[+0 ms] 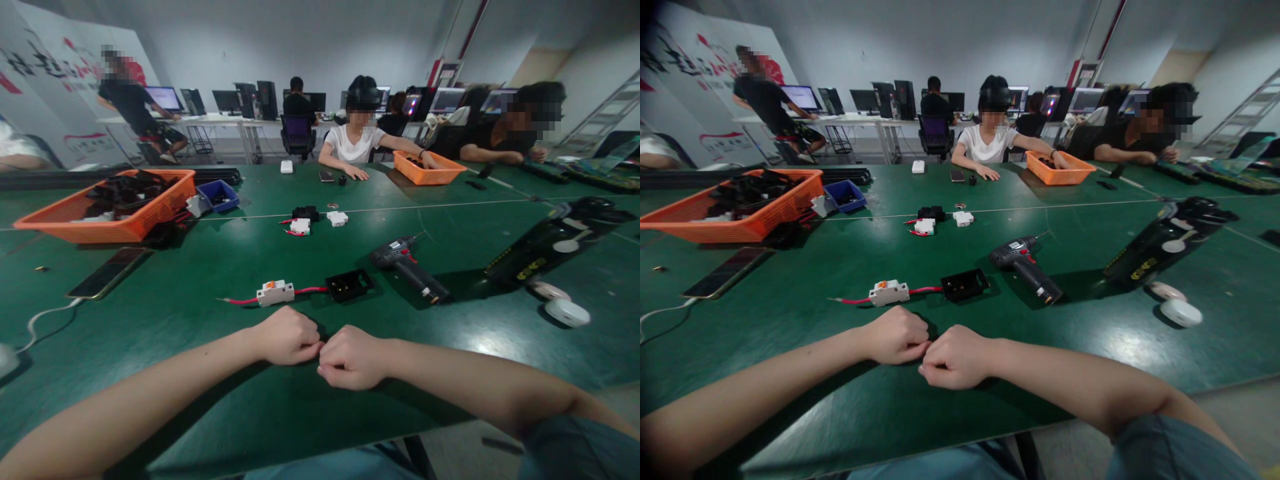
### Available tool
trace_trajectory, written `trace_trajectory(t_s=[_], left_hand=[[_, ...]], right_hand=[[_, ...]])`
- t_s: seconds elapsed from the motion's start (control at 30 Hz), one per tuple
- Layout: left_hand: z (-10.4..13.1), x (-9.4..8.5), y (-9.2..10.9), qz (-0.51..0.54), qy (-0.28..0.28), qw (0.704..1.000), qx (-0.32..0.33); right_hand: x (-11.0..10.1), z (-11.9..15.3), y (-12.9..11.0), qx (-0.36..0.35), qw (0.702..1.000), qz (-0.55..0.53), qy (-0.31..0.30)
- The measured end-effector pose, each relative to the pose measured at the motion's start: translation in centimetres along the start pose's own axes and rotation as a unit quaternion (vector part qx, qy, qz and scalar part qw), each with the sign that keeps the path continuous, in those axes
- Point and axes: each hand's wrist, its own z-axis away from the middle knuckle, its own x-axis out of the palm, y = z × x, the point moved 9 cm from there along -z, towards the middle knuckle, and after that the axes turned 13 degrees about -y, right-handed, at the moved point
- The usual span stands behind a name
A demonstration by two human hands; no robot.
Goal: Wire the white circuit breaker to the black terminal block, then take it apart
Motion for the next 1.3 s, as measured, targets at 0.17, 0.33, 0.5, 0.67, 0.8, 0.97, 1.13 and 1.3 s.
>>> trace_trajectory(t_s=[0.17, 0.33, 0.5, 0.67, 0.8, 0.97, 1.13, 1.3], left_hand=[[-0.02, -0.2, 0.04, 0.001, 0.002, 1.0, 0.0], [0.0, -0.12, -0.04, 0.001, 0.002, 1.0, 0.0], [0.05, -0.08, -0.01, 0.002, 0.006, 1.0, 0.005], [0.02, -0.15, 0.05, 0.002, 0.004, 1.0, 0.003], [0.01, -0.14, 0.08, 0.0, 0.003, 1.0, 0.001], [0.07, -0.17, 0.04, 0.002, 0.005, 1.0, 0.002], [0.03, -0.16, -0.05, 0.002, 0.001, 1.0, -0.004], [0.04, -0.2, 0.07, 0.002, 0.004, 1.0, 0.001]], right_hand=[[-0.31, 0.1, -0.05, -0.008, 1.0, -0.006, 0.019], [-0.01, 0.02, 0.01, -0.004, 1.0, 0.004, 0.006], [-0.16, 0.06, -0.01, -0.005, 1.0, -0.001, 0.015], [0.08, 0.06, 0.02, -0.008, 1.0, 0.005, 0.007], [-0.13, 0.24, -0.02, -0.018, 0.999, -0.001, 0.028], [-0.29, 0.35, -0.07, -0.024, 0.999, -0.004, 0.042], [0.08, 0.24, 0.01, -0.02, 0.999, 0.013, 0.026], [0.3, 0.21, 0.07, -0.015, 1.0, 0.018, 0.017]])
